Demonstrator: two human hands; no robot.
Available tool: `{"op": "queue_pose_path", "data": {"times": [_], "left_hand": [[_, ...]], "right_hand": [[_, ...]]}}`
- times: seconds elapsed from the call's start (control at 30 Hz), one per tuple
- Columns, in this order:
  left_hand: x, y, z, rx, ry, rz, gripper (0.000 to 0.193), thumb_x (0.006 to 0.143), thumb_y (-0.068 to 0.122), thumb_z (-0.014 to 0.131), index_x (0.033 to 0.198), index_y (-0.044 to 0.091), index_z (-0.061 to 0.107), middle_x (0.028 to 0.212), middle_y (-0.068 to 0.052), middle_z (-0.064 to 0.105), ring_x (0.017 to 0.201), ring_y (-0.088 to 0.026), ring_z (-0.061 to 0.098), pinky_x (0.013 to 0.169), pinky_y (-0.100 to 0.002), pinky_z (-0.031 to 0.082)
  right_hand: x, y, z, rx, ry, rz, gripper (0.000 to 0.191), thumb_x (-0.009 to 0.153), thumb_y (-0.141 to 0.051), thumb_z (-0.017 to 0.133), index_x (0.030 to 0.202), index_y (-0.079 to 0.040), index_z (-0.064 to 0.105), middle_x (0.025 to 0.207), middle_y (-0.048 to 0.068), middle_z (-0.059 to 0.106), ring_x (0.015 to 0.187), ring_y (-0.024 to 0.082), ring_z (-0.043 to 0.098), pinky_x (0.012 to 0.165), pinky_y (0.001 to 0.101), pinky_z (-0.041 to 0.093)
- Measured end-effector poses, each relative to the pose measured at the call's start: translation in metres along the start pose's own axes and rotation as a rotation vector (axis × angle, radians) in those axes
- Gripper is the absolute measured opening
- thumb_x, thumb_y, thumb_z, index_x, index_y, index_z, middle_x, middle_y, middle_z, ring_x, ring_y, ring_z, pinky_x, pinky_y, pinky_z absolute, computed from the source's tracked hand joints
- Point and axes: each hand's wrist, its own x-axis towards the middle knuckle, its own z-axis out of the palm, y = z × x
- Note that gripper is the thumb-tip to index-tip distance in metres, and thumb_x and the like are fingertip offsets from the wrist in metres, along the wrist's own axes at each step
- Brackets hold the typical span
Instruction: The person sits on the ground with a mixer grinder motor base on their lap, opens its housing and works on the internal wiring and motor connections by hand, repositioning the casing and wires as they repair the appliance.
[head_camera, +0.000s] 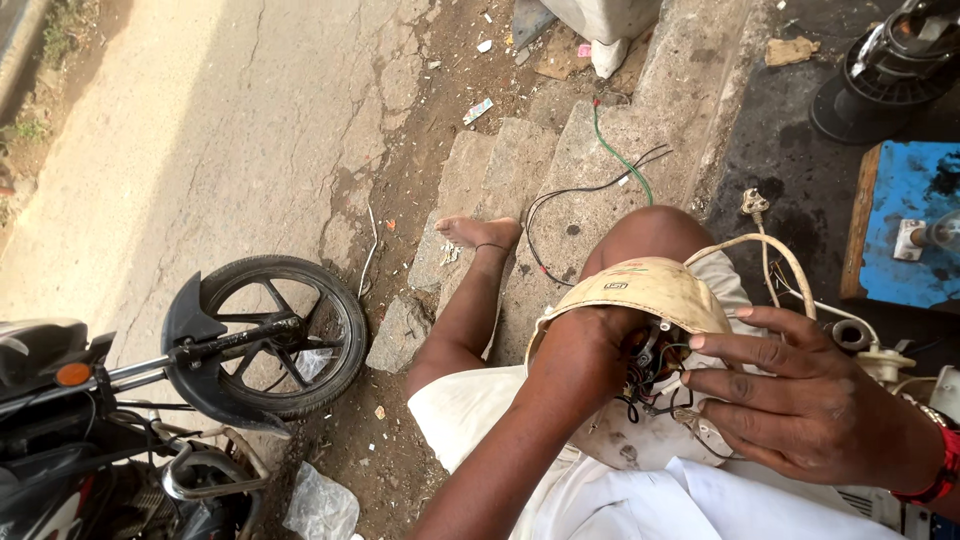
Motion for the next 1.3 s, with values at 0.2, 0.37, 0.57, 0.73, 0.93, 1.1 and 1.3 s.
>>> {"op": "queue_pose_path", "data": {"times": [0.2, 0.37, 0.57, 0.73, 0.93, 1.1, 1.3], "left_hand": [[-0.006, 0.003, -0.005, 0.001, 0.061, -0.045, 0.022, 0.085, 0.006, 0.071, 0.107, 0.007, 0.074, 0.102, -0.017, 0.074, 0.094, -0.04, 0.07, 0.08, -0.048, 0.055], [-0.007, 0.006, -0.009, -0.044, 0.035, -0.15, 0.02, 0.087, 0.007, 0.073, 0.107, 0.007, 0.075, 0.102, -0.017, 0.075, 0.094, -0.038, 0.073, 0.08, -0.044, 0.058], [-0.004, 0.009, -0.011, -0.094, 0.047, -0.175, 0.02, 0.088, 0.008, 0.073, 0.109, 0.006, 0.074, 0.103, -0.017, 0.075, 0.096, -0.037, 0.073, 0.081, -0.043, 0.059], [-0.003, 0.01, -0.014, -0.096, 0.008, -0.223, 0.018, 0.089, 0.01, 0.072, 0.107, 0.007, 0.074, 0.1, -0.016, 0.075, 0.093, -0.036, 0.073, 0.079, -0.043, 0.059], [-0.002, 0.009, -0.012, -0.016, 0.032, -0.202, 0.017, 0.089, 0.012, 0.073, 0.106, 0.007, 0.074, 0.098, -0.016, 0.074, 0.09, -0.038, 0.072, 0.077, -0.046, 0.057], [-0.001, 0.007, -0.008, 0.009, 0.062, -0.189, 0.02, 0.088, 0.013, 0.074, 0.107, 0.008, 0.073, 0.096, -0.017, 0.074, 0.088, -0.038, 0.071, 0.076, -0.047, 0.056], [-0.004, 0.005, -0.009, -0.032, 0.048, -0.184, 0.019, 0.089, 0.012, 0.073, 0.107, 0.008, 0.073, 0.097, -0.017, 0.074, 0.089, -0.038, 0.072, 0.076, -0.046, 0.057]], "right_hand": [[-0.001, 0.012, 0.007, 0.087, 0.005, -0.068, 0.01, 0.091, -0.023, 0.072, 0.097, -0.015, 0.072, 0.113, -0.002, 0.071, 0.139, 0.025, 0.054, 0.115, 0.057, 0.038], [0.003, 0.018, 0.011, 0.169, 0.018, -0.094, 0.013, 0.095, -0.026, 0.069, 0.096, -0.014, 0.073, 0.111, -0.002, 0.071, 0.139, 0.026, 0.055, 0.114, 0.0539, 0.042], [0.001, 0.02, 0.009, 0.202, -0.004, -0.059, 0.014, 0.097, -0.029, 0.068, 0.096, -0.016, 0.073, 0.112, -0.004, 0.072, 0.139, 0.024, 0.055, 0.111, 0.0523, 0.044], [0.0, 0.022, 0.013, 0.214, 0.011, -0.043, 0.016, 0.094, -0.029, 0.071, 0.101, -0.015, 0.075, 0.113, -0.004, 0.072, 0.139, 0.022, 0.055, 0.108, 0.051, 0.046], [-0.002, 0.022, 0.017, 0.209, 0.028, -0.008, 0.024, 0.087, -0.032, 0.078, 0.104, -0.015, 0.075, 0.116, -0.004, 0.073, 0.138, 0.021, 0.056, 0.106, 0.0511, 0.047], [-0.002, 0.02, 0.014, 0.143, 0.024, 0.026, 0.021, 0.087, -0.029, 0.077, 0.103, -0.016, 0.074, 0.115, -0.005, 0.074, 0.135, 0.02, 0.059, 0.106, 0.0506, 0.049], [-0.001, 0.02, 0.015, 0.148, 0.04, 0.019, 0.022, 0.088, -0.03, 0.077, 0.104, -0.015, 0.075, 0.114, -0.005, 0.074, 0.136, 0.021, 0.059, 0.106, 0.0497, 0.049]]}}
